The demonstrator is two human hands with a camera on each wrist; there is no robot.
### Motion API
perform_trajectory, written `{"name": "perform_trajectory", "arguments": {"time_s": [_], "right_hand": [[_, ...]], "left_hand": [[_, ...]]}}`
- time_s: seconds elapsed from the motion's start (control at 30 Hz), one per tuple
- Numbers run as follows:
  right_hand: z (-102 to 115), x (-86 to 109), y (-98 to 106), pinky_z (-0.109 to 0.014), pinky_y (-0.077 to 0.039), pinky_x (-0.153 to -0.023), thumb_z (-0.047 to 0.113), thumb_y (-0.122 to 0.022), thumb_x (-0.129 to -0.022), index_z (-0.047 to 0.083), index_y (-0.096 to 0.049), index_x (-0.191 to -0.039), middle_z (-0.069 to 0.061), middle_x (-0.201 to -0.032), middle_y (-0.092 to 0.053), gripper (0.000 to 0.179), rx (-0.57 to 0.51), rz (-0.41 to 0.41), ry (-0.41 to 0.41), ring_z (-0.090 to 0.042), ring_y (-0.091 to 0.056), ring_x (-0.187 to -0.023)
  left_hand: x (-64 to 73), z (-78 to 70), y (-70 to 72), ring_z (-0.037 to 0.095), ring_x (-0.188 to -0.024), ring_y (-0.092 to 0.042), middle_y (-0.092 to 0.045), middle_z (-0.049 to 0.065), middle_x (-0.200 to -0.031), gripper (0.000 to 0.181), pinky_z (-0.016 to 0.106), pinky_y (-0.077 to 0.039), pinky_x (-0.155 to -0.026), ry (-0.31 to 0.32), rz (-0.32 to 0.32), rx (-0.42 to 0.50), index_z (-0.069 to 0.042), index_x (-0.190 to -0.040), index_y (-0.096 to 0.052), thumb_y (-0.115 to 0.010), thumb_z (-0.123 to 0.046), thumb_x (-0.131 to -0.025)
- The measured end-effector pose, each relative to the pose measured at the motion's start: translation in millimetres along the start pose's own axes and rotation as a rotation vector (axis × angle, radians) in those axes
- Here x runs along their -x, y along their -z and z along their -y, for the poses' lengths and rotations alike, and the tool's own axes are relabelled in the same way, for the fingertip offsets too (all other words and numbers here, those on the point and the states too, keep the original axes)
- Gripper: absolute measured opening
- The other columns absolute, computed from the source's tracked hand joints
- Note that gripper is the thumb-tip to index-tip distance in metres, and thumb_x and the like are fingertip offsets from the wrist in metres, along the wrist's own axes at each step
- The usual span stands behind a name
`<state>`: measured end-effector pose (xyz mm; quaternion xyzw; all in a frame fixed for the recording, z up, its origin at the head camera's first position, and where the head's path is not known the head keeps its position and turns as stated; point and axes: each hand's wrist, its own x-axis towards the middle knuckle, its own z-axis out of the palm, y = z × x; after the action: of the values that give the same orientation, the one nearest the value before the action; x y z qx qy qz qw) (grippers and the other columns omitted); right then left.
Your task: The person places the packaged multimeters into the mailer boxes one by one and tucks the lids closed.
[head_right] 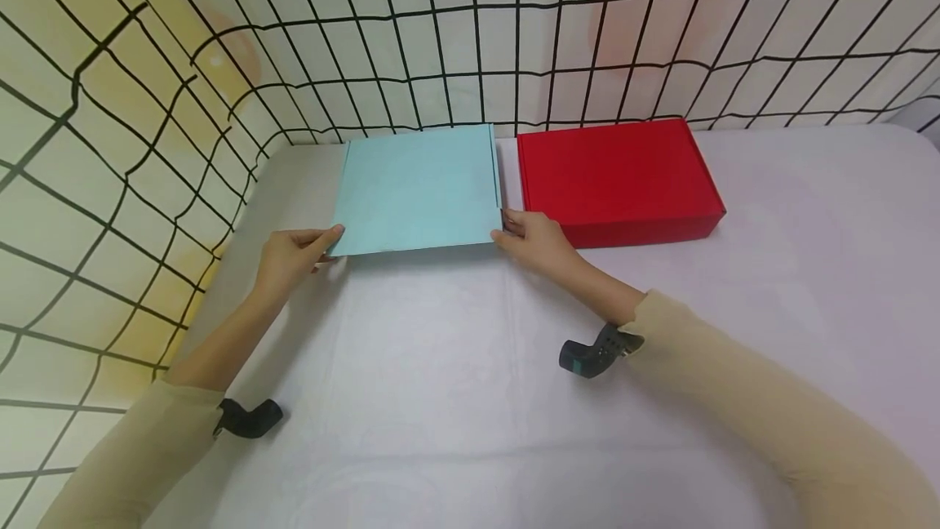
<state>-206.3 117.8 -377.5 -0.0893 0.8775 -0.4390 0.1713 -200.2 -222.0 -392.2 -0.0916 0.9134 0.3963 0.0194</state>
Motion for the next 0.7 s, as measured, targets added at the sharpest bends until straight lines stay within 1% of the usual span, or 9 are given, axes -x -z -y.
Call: {"name": "perform_trajectory", "arguments": {"time_s": [0.1,0.23,0.33,0.4,0.47,0.6,0.7], "right_hand": [[-2,-0.7,0,-0.041,-0.042,-0.093,0.023,-0.053,-0.092,-0.002,-0.029,-0.139,-0.021,-0.134,-0.043,0.059,-0.008,-0.010,-0.001,-0.032,-0.045,-0.122],[-7,-1.7,-3,-0.040,-0.043,-0.092,0.026,-0.055,-0.091,0.000,-0.032,-0.139,-0.020,-0.133,-0.046,0.059,-0.021,-0.042,0.016,-0.031,-0.048,-0.120],[-10,-1.8,-5,-0.040,-0.043,-0.091,0.027,-0.055,-0.091,0.000,-0.034,-0.138,-0.019,-0.132,-0.047,0.058,-0.045,-0.064,0.036,-0.030,-0.049,-0.118],[-11,-1.5,-7,-0.039,-0.044,-0.091,0.027,-0.056,-0.090,0.001,-0.034,-0.138,-0.019,-0.131,-0.047,0.059,-0.064,-0.069,0.032,-0.029,-0.051,-0.116],[-10,-1.2,-7,-0.038,-0.044,-0.090,0.025,-0.056,-0.090,0.001,-0.034,-0.139,-0.019,-0.131,-0.047,0.058,-0.103,-0.066,0.015,-0.029,-0.052,-0.115],[-9,-1.3,-7,-0.034,-0.044,-0.090,0.021,-0.057,-0.090,0.004,-0.032,-0.140,-0.019,-0.132,-0.047,0.059,-0.250,-0.048,-0.052,-0.030,-0.056,-0.110],[-10,-1.9,-7,-0.034,-0.045,-0.090,0.020,-0.057,-0.089,0.004,-0.033,-0.140,-0.019,-0.133,-0.047,0.059,-0.275,-0.064,-0.060,-0.030,-0.056,-0.111]], "left_hand": [[0.3,-0.7,0.3,0.020,-0.079,-0.068,-0.070,0.010,-0.094,0.061,0.026,-0.045,-0.067,-0.010,-0.009,0.000,-0.008,-0.109,-0.067,-0.058,-0.059,-0.078],[1.2,-0.8,0.9,0.022,-0.079,-0.066,-0.070,0.011,-0.094,0.057,0.024,-0.045,-0.063,-0.045,-0.017,0.008,-0.006,-0.105,-0.067,-0.059,-0.056,-0.079],[1.4,0.0,0.8,0.024,-0.076,-0.065,-0.069,0.013,-0.094,0.054,0.021,-0.047,-0.060,-0.059,-0.004,0.044,-0.005,-0.103,-0.067,-0.059,-0.053,-0.080],[1.1,0.8,0.6,0.026,-0.075,-0.067,-0.069,0.014,-0.095,0.053,0.020,-0.048,-0.059,-0.057,0.014,0.066,-0.004,-0.104,-0.065,-0.060,-0.052,-0.080],[0.6,1.2,0.6,0.026,-0.075,-0.068,-0.069,0.014,-0.097,0.053,0.019,-0.048,-0.059,-0.046,0.027,0.067,-0.006,-0.106,-0.064,-0.060,-0.052,-0.080],[-1.7,-0.7,1.5,0.027,-0.074,-0.068,-0.068,0.015,-0.099,0.053,0.020,-0.047,-0.057,-0.053,0.050,0.042,-0.009,-0.113,-0.061,-0.060,-0.051,-0.081],[-3.5,-3.0,2.7,0.028,-0.072,-0.068,-0.068,0.016,-0.098,0.053,0.021,-0.046,-0.056,-0.065,0.061,0.030,-0.009,-0.116,-0.060,-0.060,-0.049,-0.081]]}}
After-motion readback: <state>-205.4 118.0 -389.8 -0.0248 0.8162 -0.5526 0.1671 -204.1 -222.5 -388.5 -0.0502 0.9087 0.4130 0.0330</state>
